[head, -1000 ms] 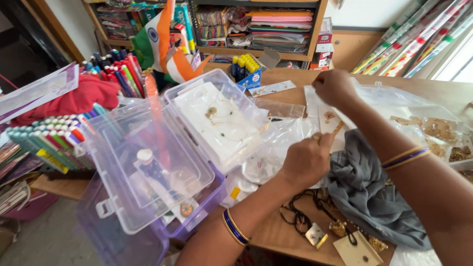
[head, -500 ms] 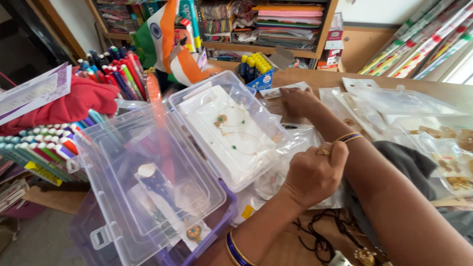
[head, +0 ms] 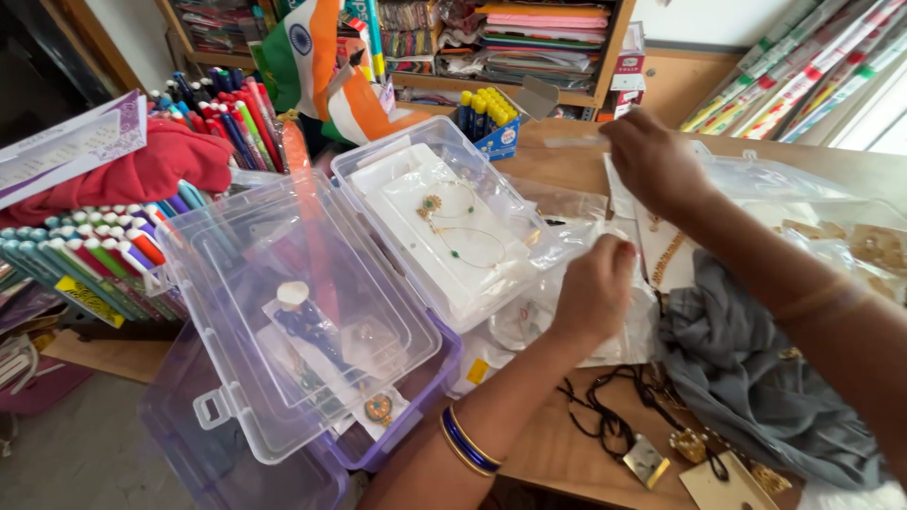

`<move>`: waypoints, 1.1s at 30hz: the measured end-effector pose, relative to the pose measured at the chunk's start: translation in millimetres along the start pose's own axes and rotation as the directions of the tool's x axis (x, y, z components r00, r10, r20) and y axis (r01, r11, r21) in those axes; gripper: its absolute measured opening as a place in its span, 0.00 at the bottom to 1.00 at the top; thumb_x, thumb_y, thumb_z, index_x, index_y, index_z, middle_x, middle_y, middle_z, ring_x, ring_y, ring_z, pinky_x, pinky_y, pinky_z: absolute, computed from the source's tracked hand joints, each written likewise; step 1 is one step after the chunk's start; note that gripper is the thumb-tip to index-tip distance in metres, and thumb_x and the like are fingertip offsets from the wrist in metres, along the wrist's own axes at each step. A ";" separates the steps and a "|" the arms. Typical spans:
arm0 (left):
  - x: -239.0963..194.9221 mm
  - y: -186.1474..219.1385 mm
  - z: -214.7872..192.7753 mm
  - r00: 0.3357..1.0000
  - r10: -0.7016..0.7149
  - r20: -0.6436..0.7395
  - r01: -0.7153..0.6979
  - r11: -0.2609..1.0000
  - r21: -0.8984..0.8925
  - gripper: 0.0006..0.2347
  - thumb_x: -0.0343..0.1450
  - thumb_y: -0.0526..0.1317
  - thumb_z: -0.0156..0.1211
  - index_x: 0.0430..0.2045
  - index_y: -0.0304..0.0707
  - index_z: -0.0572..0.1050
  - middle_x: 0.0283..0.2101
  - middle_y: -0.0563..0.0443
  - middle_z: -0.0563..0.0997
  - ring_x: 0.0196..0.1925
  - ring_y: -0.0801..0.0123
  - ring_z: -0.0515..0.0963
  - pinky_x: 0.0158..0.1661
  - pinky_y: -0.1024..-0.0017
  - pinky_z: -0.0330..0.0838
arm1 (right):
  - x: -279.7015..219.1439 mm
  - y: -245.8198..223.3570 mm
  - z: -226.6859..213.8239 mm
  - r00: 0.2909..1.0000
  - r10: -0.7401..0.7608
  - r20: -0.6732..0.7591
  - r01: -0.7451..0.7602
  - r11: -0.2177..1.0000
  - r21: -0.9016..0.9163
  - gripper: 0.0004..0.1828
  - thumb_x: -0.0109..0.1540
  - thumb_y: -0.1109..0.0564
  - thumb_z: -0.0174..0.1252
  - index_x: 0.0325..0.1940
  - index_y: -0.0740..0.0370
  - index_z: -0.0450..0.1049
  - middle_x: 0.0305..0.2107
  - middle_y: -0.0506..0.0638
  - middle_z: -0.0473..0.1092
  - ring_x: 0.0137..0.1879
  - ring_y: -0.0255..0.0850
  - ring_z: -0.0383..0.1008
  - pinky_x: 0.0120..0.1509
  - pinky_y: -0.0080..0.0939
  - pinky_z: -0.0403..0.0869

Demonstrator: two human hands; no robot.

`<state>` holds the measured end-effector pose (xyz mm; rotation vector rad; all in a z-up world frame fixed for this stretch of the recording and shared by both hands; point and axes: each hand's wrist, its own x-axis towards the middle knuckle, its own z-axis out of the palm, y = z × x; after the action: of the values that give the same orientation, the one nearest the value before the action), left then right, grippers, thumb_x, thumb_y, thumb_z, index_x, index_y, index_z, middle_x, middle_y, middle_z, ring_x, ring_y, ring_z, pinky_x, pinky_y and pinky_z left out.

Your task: The person wipes a jewelry set inside a plastic bag with a cloth, then removes and handles various necklaces and earrings from different bags one at a time.

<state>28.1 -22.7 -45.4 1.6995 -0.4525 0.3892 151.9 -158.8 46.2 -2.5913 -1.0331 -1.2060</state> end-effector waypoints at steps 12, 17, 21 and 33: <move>9.3 -24.7 5.4 0.879 -0.118 0.463 0.472 0.362 -0.804 0.13 0.80 0.39 0.54 0.57 0.31 0.70 0.49 0.46 0.80 0.47 0.64 0.82 0.48 0.64 0.79 | -106.1 -94.6 -120.1 0.991 0.061 0.120 -0.096 0.946 0.310 0.14 0.59 0.63 0.60 0.50 0.64 0.77 0.50 0.59 0.73 0.47 0.49 0.80 0.50 0.46 0.79; 11.3 -26.0 -0.7 0.855 -0.175 0.489 0.518 0.339 -0.785 0.16 0.77 0.36 0.48 0.62 0.38 0.66 0.59 0.45 0.78 0.49 0.63 0.81 0.47 0.62 0.80 | -111.0 -84.7 -103.5 0.969 0.221 0.112 -0.235 0.963 0.133 0.24 0.62 0.54 0.61 0.60 0.68 0.71 0.54 0.65 0.70 0.56 0.62 0.73 0.59 0.54 0.72; 12.9 -28.9 -1.2 0.835 -0.142 0.532 0.547 0.319 -0.774 0.19 0.79 0.44 0.47 0.66 0.45 0.62 0.63 0.43 0.74 0.51 0.62 0.79 0.43 0.65 0.79 | -115.6 -67.6 -92.0 0.640 0.372 0.672 -0.505 0.863 0.003 0.24 0.63 0.44 0.60 0.60 0.56 0.73 0.51 0.59 0.72 0.58 0.55 0.73 0.64 0.54 0.70; 15.2 -28.6 -9.8 0.831 -0.130 0.540 0.554 0.261 -0.790 0.29 0.79 0.61 0.37 0.67 0.38 0.62 0.63 0.42 0.74 0.48 0.65 0.79 0.43 0.68 0.78 | -125.1 -44.2 -106.2 0.657 0.550 0.517 -0.409 0.835 -0.368 0.30 0.59 0.39 0.62 0.56 0.62 0.75 0.52 0.62 0.71 0.53 0.59 0.74 0.55 0.57 0.74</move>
<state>55.5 -10.0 -60.6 0.6100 -0.4145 -0.5322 -0.4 -230.1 21.6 -3.2181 -0.1730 -0.3599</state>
